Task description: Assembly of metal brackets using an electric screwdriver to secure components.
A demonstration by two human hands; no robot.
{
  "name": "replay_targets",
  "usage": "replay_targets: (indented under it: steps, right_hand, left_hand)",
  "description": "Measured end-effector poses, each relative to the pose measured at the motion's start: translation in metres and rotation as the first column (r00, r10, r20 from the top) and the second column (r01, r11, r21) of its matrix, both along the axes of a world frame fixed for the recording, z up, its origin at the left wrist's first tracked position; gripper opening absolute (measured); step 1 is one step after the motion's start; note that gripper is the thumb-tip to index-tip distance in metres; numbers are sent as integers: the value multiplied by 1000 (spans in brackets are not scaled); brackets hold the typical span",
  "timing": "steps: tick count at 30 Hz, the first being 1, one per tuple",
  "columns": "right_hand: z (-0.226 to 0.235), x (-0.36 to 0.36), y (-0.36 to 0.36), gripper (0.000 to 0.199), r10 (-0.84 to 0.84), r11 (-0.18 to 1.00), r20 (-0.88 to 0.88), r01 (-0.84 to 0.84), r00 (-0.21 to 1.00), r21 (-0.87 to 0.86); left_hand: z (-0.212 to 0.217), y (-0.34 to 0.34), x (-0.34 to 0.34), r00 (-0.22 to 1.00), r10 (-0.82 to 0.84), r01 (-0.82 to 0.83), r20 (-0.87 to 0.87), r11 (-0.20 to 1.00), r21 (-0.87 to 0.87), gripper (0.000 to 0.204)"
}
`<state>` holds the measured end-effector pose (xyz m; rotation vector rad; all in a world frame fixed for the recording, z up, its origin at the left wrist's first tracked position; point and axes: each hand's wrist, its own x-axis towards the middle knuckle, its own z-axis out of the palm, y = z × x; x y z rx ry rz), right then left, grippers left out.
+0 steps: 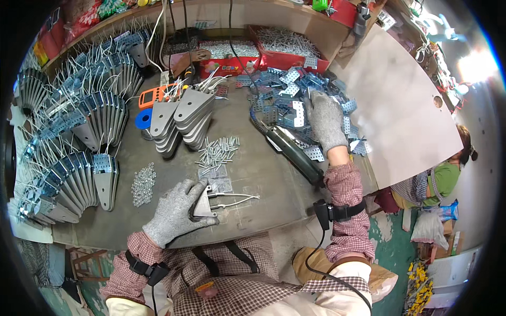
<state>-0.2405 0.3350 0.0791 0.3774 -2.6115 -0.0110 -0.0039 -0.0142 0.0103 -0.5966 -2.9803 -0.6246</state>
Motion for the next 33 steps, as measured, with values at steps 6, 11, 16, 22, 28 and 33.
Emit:
replay_targets:
  steps: [6, 11, 16, 22, 28, 33]
  right_hand:
    - [14, 27, -16, 33, 11, 984, -22, -15, 1000, -176]
    - [8, 150, -121, 21, 527, 758, 375, -222, 762, -614]
    - [-48, 172, -136, 26, 454, 883, 527, -282, 719, -376]
    - [-29, 143, -135, 28, 551, 824, 530, -321, 645, -466]
    - [-54, 117, -146, 21, 482, 853, 426, -520, 766, -30]
    - [-61, 109, -138, 27, 505, 855, 350, -514, 789, -75]
  left_hand:
    - [0, 0, -2, 1000, 17, -17, 26, 1000, 15, 98]
    - [-5, -5, 1, 1000, 26, -25, -7, 998, 55, 101]
    - [-10, -2, 0, 999, 28, -26, -16, 993, 118, 104]
    - [-3, -2, -1, 1000, -1, 0, 10, 998, 68, 100]
    - [-7, -1, -1, 1000, 9, -10, 4, 994, 113, 97]
    - [-11, -2, 0, 1000, 4, 0, -29, 994, 113, 97]
